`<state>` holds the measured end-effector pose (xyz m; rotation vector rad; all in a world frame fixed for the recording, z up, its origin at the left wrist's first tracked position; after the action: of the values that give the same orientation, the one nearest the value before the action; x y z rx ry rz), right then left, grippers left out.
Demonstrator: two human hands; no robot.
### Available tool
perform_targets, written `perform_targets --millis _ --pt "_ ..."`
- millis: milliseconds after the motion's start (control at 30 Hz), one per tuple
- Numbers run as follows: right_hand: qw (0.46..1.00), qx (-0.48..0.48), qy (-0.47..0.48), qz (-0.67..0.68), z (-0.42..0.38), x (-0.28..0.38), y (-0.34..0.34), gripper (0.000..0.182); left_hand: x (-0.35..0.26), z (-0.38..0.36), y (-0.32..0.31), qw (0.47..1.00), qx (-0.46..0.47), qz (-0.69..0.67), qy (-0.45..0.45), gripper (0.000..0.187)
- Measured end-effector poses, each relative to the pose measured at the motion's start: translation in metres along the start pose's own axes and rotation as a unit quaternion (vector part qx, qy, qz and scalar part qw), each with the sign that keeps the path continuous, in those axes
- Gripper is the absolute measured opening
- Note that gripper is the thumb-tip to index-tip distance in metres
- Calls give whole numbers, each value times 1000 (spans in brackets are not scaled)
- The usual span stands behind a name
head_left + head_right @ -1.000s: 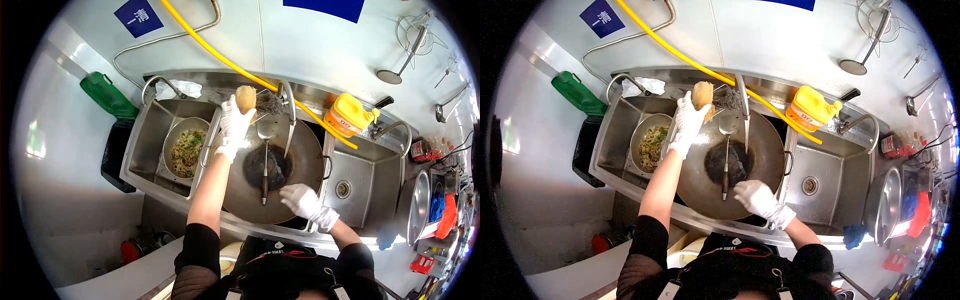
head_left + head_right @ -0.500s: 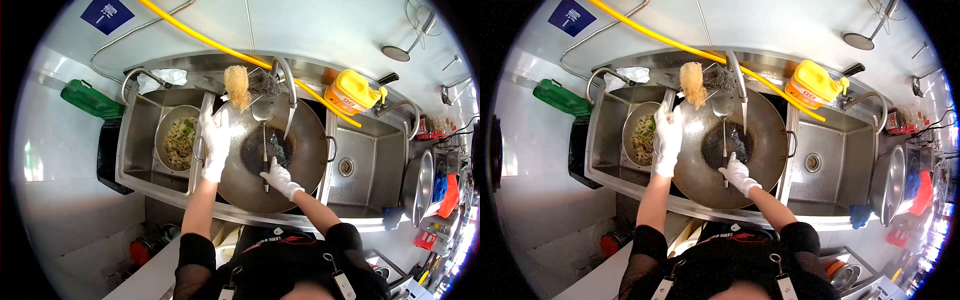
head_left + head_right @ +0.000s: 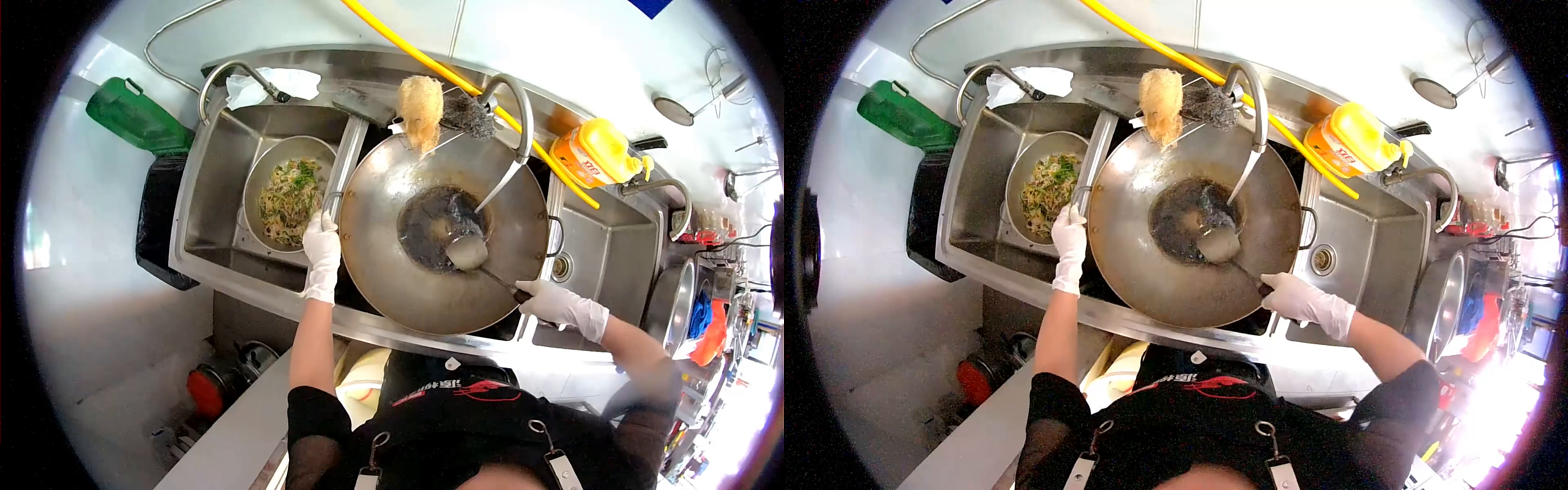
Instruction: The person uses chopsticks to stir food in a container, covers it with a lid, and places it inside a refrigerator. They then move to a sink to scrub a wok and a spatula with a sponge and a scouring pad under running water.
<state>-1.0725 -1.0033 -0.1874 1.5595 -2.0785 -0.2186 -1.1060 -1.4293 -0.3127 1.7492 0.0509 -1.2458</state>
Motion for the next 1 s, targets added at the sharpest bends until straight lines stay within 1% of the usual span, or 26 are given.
perform_targets --millis 33,67,133,167,200,267,300,367,400,467,500,567,600,667,700,767,800,867,900,967,1000 --pt "999 -14 17 -39 8 -5 -2 53 11 4 -4 999 -43 -4 -11 35" --pt "999 -15 18 -43 20 -4 -6 53 23 8 -12 999 -46 -6 -9 35" --pt "987 -88 71 -115 48 8 -11 56 37 14 -17 997 -57 -29 -45 32" --pt "983 -152 87 -56 61 14 -11 57 22 9 -9 999 -30 -37 -24 30" --pt "983 -149 90 -59 74 17 -17 57 24 9 -9 999 -34 -36 -21 30" --pt "950 -266 156 -43 87 36 -10 59 16 11 -6 997 -35 -35 -52 28" --pt "951 -261 158 -43 94 38 -14 59 19 10 -6 999 -2 -48 -22 33" --pt "905 -339 232 -107 92 50 -14 61 22 9 -6 998 -2 -60 -18 32" --pt "906 -336 232 -107 92 50 -17 61 21 10 -7 997 -3 -78 -18 32" --pt "875 -342 273 -210 85 61 -23 62 18 9 -4 998 0 -64 -14 32" --pt "875 -340 273 -211 78 61 -24 62 15 8 -3 998 4 -69 -12 32" --pt "877 -259 250 -319 50 71 -29 63 17 8 -4 997 7 -75 -8 32" --pt "877 -258 251 -319 37 70 -26 63 17 8 -4 996 9 -87 -8 31" --pt "853 -207 287 -384 14 60 -25 63 24 10 -9 995 12 -99 -8 31" --pt "853 -206 286 -385 6 55 -19 63 30 12 -12 996 -2 -92 -13 32" --pt "895 -183 184 -362 1 30 -4 64 33 13 -13 996 -16 -86 -18 32" --pt "904 -189 161 -348 2 16 6 64 31 13 -12 996 -7 -80 -23 32" --pt "925 -155 145 -316 -3 2 26 61 28 13 -10 997 1 -74 -27 33" --pt "925 -155 145 -315 2 -10 29 61 26 12 -9 997 4 -73 -19 33" --pt "970 -82 107 -201 12 -26 28 59 27 12 -11 997 8 -76 -14 34" --pt "971 -85 104 -200 16 -27 27 59 27 12 -11 997 4 -76 -10 34"
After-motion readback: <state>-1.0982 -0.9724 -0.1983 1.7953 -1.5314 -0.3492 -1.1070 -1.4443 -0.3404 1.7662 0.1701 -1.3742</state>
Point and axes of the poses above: each hand's wrist, its own z-axis towards the middle knuckle, its own y-axis out of the back of the hand, x = y × z, the point moved 6 cm from there along z, towards the middle knuckle, and after that the axes turned 8 degrees about -x, right-handed, at the moved point
